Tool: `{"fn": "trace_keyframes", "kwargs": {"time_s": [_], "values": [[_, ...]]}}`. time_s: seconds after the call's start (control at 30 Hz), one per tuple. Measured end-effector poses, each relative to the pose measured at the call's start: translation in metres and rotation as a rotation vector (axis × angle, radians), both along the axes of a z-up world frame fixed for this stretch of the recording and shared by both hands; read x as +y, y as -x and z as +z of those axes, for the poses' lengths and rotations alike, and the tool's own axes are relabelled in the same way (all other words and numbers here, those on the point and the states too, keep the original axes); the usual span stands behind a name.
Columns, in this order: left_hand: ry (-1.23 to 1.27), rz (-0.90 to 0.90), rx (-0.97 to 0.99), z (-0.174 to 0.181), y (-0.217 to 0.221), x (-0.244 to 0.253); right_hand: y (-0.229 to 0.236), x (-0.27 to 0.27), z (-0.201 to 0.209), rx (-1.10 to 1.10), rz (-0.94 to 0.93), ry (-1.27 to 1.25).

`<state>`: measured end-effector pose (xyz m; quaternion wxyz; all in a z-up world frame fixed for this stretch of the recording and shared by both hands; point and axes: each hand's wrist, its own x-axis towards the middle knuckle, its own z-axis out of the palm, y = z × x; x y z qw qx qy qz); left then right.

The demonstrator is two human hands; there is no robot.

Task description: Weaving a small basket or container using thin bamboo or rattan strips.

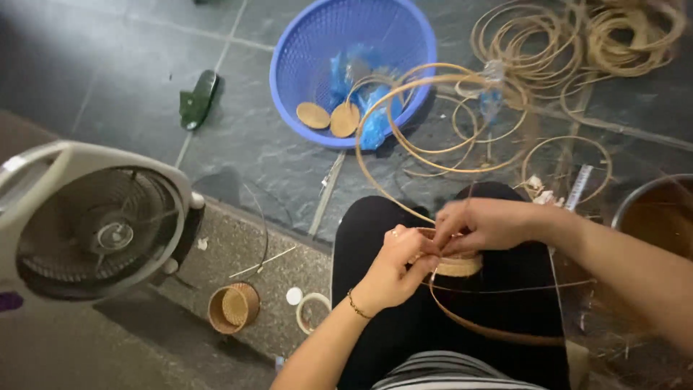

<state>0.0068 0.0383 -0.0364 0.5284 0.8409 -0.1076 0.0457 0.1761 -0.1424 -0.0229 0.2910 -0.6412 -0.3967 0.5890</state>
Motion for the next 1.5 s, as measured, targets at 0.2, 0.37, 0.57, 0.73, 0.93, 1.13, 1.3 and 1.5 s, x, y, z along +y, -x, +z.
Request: {"fn": "trace_keyframes", "kwargs": {"time_s": [0.2, 0.37, 0.57, 0.73, 0.93, 1.13, 1.3, 1.5], "values": [[0.071, -0.046, -0.005, -0.010, -0.001, 0.014, -0.028, -0.003, -0.024, -0.296, 0.004, -0.259], [0.062, -0.051, 0.009, -0.010, 0.001, 0.017, -0.002, 0.017, 0.019, -0.668, -0.012, -0.131], [0.046, 0.090, 0.151, -0.001, -0.024, 0.022, -0.020, -0.031, 0.033, -0.491, -1.116, 0.075], [0.141, -0.018, 0.156, 0.017, -0.031, 0.015, 0.045, -0.037, 0.024, 0.165, -1.028, -0.574], [0.030, 0.022, 0.100, 0.025, -0.027, 0.004, 0.060, -0.033, 0.019, -0.419, -0.758, -0.710], [0.021, 0.097, 0.120, 0.028, -0.024, -0.003, 0.068, -0.040, -0.004, -0.924, -0.267, -0.804], [0.026, 0.095, 0.082, 0.019, -0.010, 0.007, 0.022, -0.026, -0.003, -0.415, -0.395, -0.567], [0.076, -0.011, 0.062, 0.027, -0.005, 0.011, 0.017, -0.003, -0.019, -0.514, -0.348, -0.420]]}}
